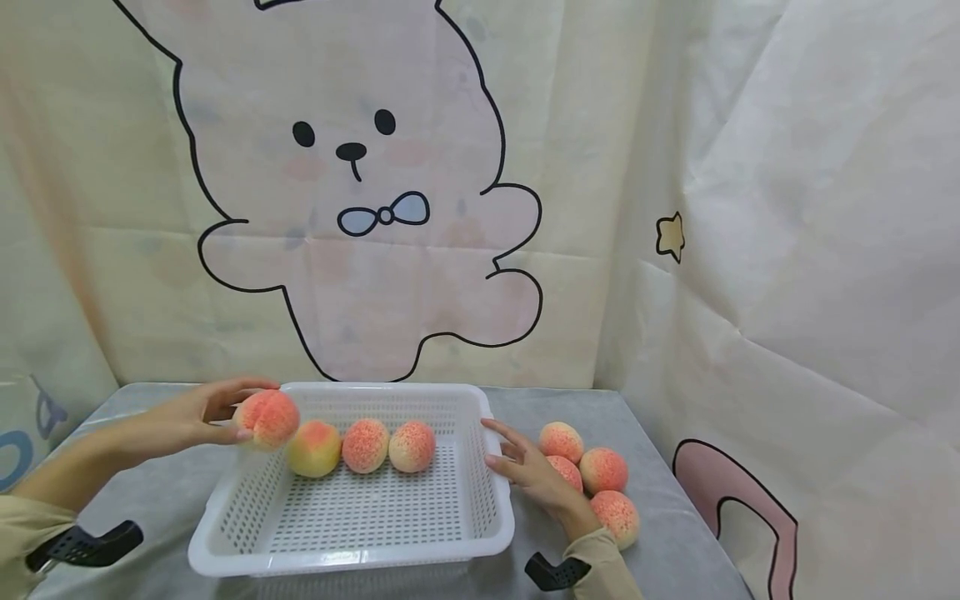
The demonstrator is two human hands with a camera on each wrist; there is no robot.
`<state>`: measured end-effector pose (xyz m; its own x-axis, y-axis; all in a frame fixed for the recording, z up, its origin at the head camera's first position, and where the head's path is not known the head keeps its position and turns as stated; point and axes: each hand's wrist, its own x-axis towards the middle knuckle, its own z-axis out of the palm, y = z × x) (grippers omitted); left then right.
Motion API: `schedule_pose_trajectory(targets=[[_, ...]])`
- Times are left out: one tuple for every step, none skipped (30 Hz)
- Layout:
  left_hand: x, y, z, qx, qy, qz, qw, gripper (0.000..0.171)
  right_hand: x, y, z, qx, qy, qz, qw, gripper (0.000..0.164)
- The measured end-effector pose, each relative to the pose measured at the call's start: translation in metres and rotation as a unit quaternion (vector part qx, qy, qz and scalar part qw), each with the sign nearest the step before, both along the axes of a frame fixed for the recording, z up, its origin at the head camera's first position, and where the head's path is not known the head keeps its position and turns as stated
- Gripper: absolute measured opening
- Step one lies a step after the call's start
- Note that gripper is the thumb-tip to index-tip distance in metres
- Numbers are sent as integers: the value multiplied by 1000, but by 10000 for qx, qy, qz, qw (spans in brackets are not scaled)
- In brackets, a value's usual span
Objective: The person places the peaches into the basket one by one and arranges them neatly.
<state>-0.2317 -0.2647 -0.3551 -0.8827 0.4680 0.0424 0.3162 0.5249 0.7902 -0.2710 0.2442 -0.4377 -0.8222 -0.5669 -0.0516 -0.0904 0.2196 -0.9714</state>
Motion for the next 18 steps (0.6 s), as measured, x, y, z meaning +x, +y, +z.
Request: schedule_pose_trajectory(targets=[[-1, 1, 0, -46, 10, -42, 10000, 67, 0, 0, 0, 31, -8, -28, 10000, 64], [-1, 3, 0, -93, 21, -81, 9999, 67, 0, -1, 0, 56, 8, -34, 10000, 64], [-2, 4, 0, -120, 22, -128, 9998, 67, 0, -1, 0, 78, 15, -49, 10000, 64], [-3, 6, 0, -143, 13, -152, 9998, 67, 0, -1, 0, 117, 29, -91, 9999, 64], [-4, 8, 0, -167, 18, -198, 9997, 67, 0, -1, 0, 147, 41, -110, 9998, 64], [-5, 10, 0, -177, 1, -248, 9995, 67, 0, -1, 0, 171, 53, -137, 9997, 64], [-5, 12, 1, -194, -10, -283, 9994, 67, 1, -1, 1, 208, 69, -168, 9996, 64], [-5, 14, 2, -210, -30, -304, 9993, 67, 1, -1, 1, 211, 96, -167, 9996, 64], [-5, 17, 2, -218, -57, -334, 9992, 67, 1, -2, 1, 221, 100, -179, 9995, 64], [-6, 19, 3, -235, -75, -362, 9990, 67, 1, -2, 2, 223, 105, -185, 9995, 64], [-6, 22, 3, -245, -88, -406, 9988, 67, 2, -1, 2, 204, 118, -162, 9996, 64], [-6, 24, 3, -245, -112, -425, 9987, 67, 2, -1, 2, 179, 113, -141, 9997, 64], [-6, 26, 3, -252, -130, -449, 9986, 66, 1, -1, 2, 161, 110, -112, 9997, 64], [-7, 28, 3, -250, -164, -475, 9984, 66, 1, -1, 2, 136, 111, -89, 9998, 64], [-7, 30, 2, -234, -203, -506, 9982, 65, 1, -1, 2, 119, 113, -67, 9998, 64], [-8, 31, 2, -237, -232, -532, 9980, 65, 1, -1, 2, 94, 105, -47, 9999, 64], [-8, 33, 1, -237, -271, -554, 9978, 64, 1, -1, 2, 85, 109, -34, 9999, 64], [-9, 35, 0, -228, -325, -577, 9975, 63, 1, -1, 2, 81, 94, -24, 9999, 63]])
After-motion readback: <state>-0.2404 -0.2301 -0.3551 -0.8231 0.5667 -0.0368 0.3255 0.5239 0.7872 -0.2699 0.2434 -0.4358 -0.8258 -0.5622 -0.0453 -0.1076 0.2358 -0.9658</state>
